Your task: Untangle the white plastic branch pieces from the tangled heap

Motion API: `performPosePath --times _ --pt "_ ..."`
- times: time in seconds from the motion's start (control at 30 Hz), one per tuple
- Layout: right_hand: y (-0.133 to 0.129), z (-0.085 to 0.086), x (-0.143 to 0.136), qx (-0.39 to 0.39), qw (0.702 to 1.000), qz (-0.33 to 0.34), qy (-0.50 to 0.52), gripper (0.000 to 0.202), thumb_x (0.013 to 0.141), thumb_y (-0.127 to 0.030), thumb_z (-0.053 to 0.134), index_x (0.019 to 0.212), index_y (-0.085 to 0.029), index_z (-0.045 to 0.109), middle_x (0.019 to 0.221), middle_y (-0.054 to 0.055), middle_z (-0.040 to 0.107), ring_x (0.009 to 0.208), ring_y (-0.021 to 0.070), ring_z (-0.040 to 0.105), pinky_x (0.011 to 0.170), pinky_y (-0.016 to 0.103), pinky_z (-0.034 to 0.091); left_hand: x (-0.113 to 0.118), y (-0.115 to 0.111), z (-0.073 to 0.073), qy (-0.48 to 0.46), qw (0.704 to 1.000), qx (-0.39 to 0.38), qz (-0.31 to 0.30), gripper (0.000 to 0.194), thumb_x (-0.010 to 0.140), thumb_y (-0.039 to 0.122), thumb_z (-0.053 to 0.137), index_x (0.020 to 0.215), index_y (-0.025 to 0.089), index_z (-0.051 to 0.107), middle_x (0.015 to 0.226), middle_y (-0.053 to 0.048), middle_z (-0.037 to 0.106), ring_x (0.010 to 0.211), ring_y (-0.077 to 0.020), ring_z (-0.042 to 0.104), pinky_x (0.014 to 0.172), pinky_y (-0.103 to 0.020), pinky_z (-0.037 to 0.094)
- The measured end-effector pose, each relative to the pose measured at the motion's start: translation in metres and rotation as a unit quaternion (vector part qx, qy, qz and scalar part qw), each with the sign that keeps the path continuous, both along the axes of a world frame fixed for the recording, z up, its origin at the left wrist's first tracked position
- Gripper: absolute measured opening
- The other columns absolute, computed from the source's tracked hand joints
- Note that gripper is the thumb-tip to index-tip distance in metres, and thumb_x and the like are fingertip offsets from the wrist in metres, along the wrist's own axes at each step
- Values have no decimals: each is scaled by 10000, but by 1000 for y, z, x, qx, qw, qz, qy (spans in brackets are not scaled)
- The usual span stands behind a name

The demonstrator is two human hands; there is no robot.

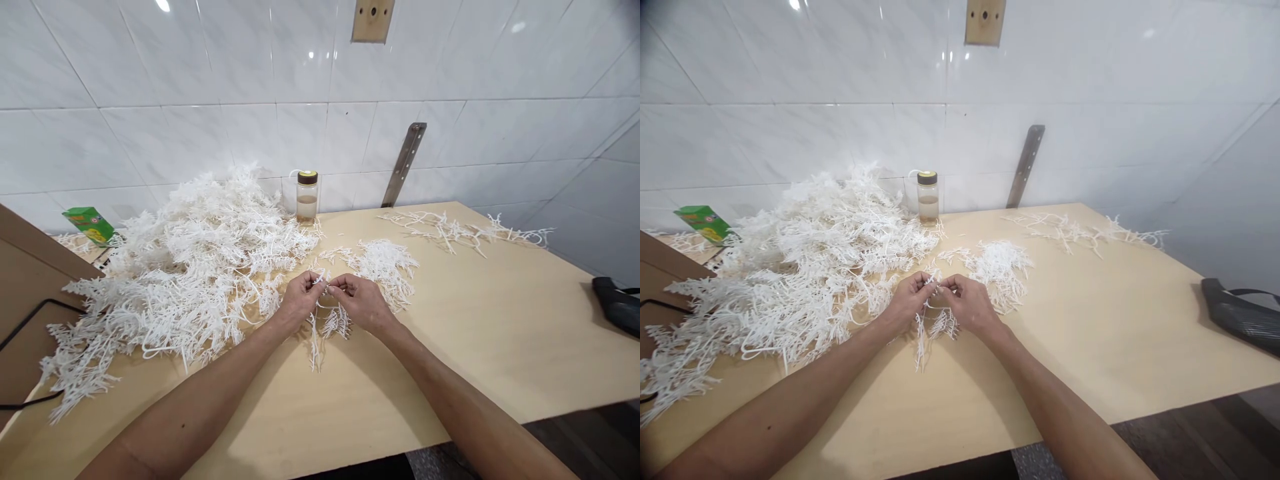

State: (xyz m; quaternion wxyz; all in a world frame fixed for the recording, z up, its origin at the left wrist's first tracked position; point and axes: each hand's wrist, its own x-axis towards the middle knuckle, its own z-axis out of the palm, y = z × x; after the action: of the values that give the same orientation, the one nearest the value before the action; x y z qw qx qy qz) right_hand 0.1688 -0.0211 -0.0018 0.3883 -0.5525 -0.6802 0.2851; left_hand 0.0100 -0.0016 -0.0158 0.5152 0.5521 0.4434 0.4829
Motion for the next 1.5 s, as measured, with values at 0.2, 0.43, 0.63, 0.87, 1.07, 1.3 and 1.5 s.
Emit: performPosePath --times 0.2,0.43,0.63,0.87,1.07,1.3,1.5 --pt "-3 0 -3 37 997 -18 -63 179 839 -299 554 901 -207 695 691 11 688 524 138 557 553 269 420 0 -2 3 -18 1000 -1 -6 229 735 369 698 776 161 613 682 6 600 628 -114 530 603 -232 407" --pt "-2 -8 -5 132 981 -16 -143 154 859 -224 500 901 -189 644 771 42 686 652 169 596 658 291 429 2 -1 -1 5 1000 16 -11 227 738 357 697 801 146 642 732 -18 627 678 -123 542 639 -239 415" --pt "-2 -9 -5 151 984 -21 -96 116 870 -199 502 876 -192 617 793 40 684 680 162 603 667 279 451 1 -3 1 46 998 22 -24 313 778 451 648 721 144 627 630 8 576 590 -108 482 572 -234 363" --pt "1 -13 -4 206 975 -27 -81 115 877 -183 532 870 -186 647 790 38 687 671 158 605 661 278 464 0 -6 4 68 998 17 6 313 791 447 613 677 158 587 569 42 493 522 -91 392 523 -230 303" --pt "0 -14 -4 213 969 -21 -125 124 885 -155 523 857 -183 641 796 39 683 678 163 608 680 283 456 1 -3 0 147 988 38 26 264 806 388 563 665 165 571 585 36 507 564 -109 432 555 -240 321" --pt "0 -19 -12 217 953 -24 -210 152 904 -167 465 829 -171 597 806 76 655 714 182 592 641 283 414 -1 5 3 238 969 56 -32 243 819 292 495 619 197 395 582 52 400 567 -109 352 535 -246 265" --pt "8 -6 0 25 979 -151 -132 83 802 -183 531 736 -194 581 697 30 645 624 170 564 605 282 398 -4 1 1 169 981 52 -81 252 822 344 527 658 193 410 602 59 370 568 -97 339 530 -231 267"
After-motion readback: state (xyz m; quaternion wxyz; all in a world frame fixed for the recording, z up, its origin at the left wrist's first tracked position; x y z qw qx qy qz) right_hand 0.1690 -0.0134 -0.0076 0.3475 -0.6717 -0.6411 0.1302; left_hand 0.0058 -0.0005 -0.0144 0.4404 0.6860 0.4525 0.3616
